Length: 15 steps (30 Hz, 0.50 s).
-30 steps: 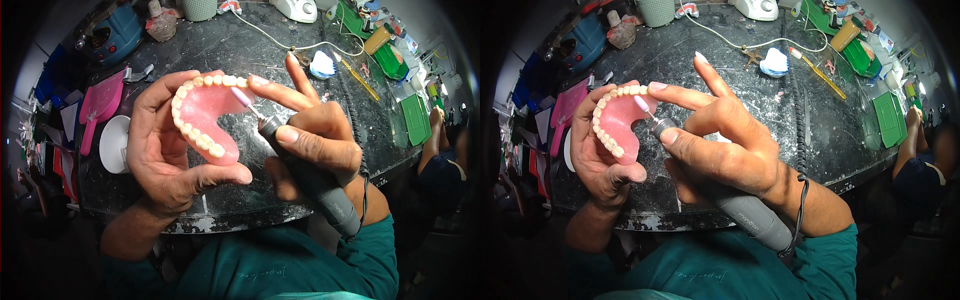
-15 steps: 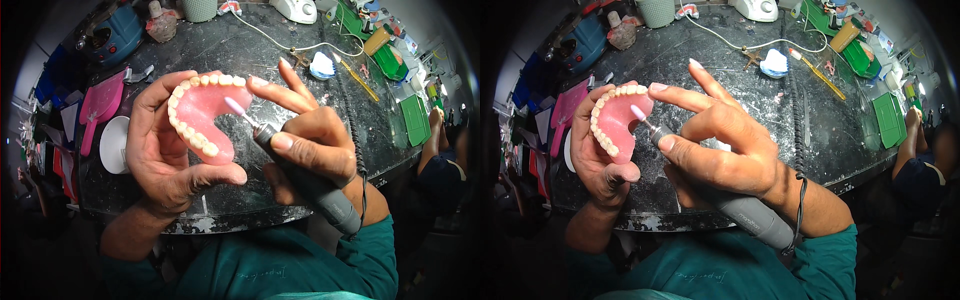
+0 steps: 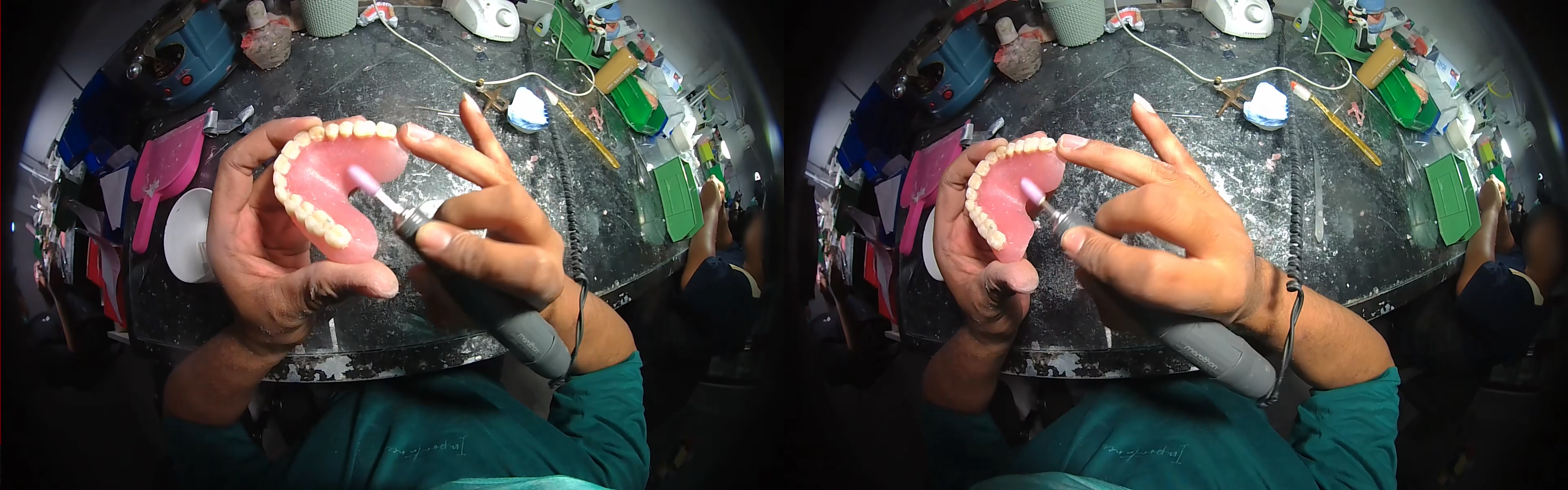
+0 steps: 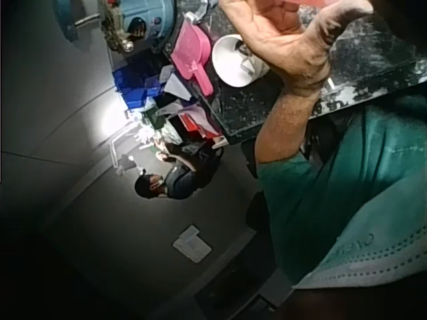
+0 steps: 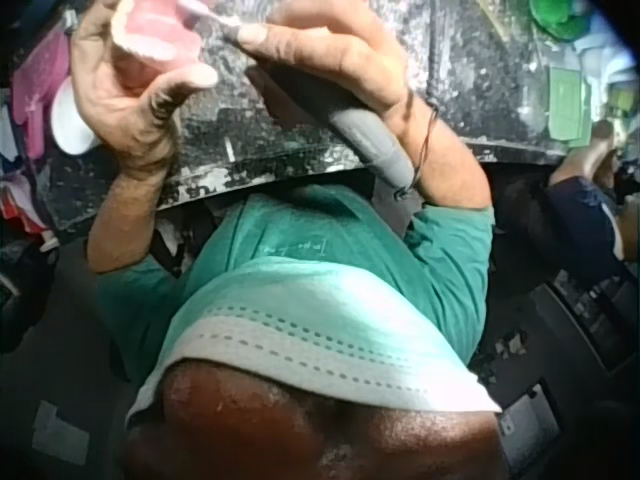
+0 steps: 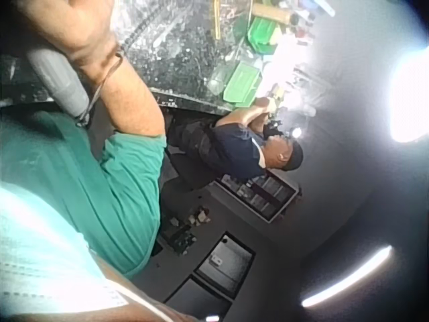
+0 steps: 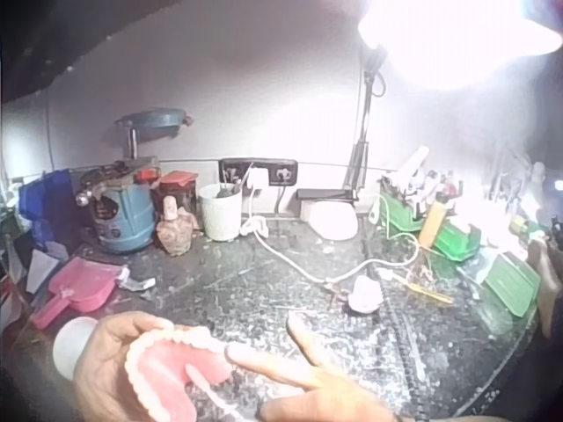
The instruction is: The person grinds and polishes a denture using a handheld rotary tool, turning the denture by hand to work along the teeth and base.
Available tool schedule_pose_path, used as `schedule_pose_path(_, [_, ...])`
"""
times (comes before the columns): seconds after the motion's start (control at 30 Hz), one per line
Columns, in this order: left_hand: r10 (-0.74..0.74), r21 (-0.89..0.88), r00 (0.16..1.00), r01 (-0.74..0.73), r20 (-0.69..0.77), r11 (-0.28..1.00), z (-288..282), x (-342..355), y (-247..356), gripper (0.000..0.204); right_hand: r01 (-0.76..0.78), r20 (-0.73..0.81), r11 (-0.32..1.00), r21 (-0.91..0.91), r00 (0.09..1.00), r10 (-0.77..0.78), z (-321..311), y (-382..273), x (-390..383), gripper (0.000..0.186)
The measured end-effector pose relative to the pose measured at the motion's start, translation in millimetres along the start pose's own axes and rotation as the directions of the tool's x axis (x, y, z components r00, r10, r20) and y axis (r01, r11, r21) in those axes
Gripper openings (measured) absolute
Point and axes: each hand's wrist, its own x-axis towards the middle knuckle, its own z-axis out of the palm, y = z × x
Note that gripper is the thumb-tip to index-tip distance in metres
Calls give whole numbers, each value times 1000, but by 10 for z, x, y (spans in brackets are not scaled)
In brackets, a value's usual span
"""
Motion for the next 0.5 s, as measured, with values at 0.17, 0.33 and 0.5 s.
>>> schedule_pose_path(0.17, [-31,-11,999,31,25,999,-21,1,5,110,51,87,997,-51,995,-47,-16,63,-43,48])
schedule_pose_path(0.33, [-20,-60,998,24,59,998,-43,-6,-24,107,-1,79,1000,-24,997,3,-22,50,-50,44])
schedule_pose_path(0.5, [-33,-78,994,41,105,996,-76,-5,-24,102,50,99,998,-45,994,-46,-27,48,-61,41])
